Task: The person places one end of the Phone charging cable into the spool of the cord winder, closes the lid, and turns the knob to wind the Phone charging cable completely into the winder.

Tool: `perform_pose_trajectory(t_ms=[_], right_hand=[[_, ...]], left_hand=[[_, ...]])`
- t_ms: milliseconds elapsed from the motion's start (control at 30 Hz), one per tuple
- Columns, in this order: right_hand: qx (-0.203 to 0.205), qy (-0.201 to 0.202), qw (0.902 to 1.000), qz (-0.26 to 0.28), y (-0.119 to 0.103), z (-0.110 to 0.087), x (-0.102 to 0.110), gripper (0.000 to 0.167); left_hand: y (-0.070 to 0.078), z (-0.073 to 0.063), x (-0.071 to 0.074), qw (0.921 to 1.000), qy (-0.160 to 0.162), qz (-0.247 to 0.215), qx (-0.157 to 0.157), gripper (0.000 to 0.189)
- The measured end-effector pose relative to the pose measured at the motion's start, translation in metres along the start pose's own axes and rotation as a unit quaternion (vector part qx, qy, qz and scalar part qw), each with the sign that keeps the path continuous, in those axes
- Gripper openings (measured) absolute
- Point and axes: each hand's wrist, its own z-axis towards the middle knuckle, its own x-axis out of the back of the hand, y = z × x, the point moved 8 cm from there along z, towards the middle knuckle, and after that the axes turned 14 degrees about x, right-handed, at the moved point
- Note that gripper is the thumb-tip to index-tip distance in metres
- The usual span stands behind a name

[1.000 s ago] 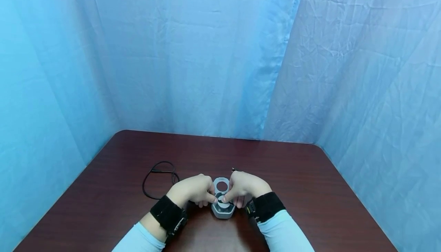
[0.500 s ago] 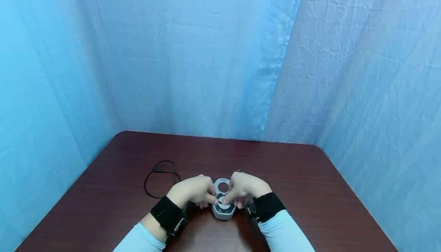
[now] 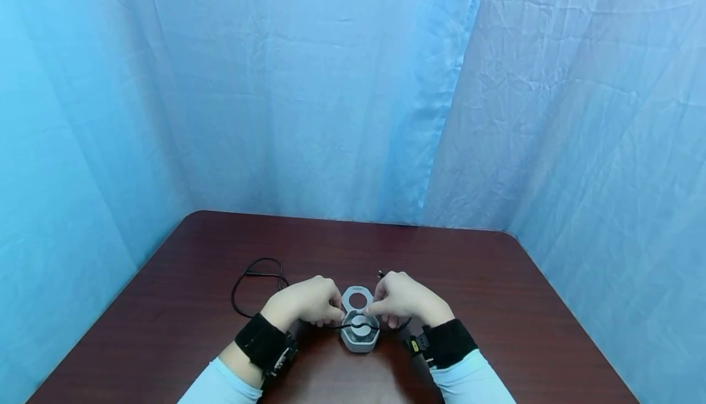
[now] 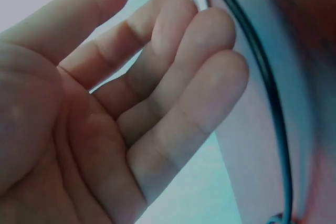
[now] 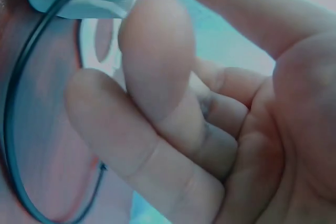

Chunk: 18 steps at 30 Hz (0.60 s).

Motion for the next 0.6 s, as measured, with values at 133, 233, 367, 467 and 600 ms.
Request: perform_pose_trajectory(t_ms=[133,233,367,467,600], right_hand=[[0.009,0.03,0.9995,0.005,-0.004,-0.008,0.011,0.012],[0.008,0.041,0.9991,0.007,-0.004,-0.012,0.015,0.01],[0.013,0.03,0.9994,0.008,-0.006,-0.017,0.011,0.007],[0.019,0.012,0.9997,-0.001,-0.008,-0.019,0.006,0.007],[0.017,-0.009,0.9998,-0.008,-0.007,-0.021,-0.001,0.009]], left_hand=[[0.004,-0.003,0.008,0.9994,0.03,0.002,-0.016,0.025],[0.01,-0.005,0.011,0.9989,0.043,-0.001,-0.02,0.029],[0.015,-0.009,0.005,0.9998,0.019,-0.003,-0.01,0.028],[0.018,-0.011,0.0,1.0,0.006,0.006,0.0,0.028],[0.018,-0.011,-0.005,0.9997,0.005,0.019,0.016,0.029]])
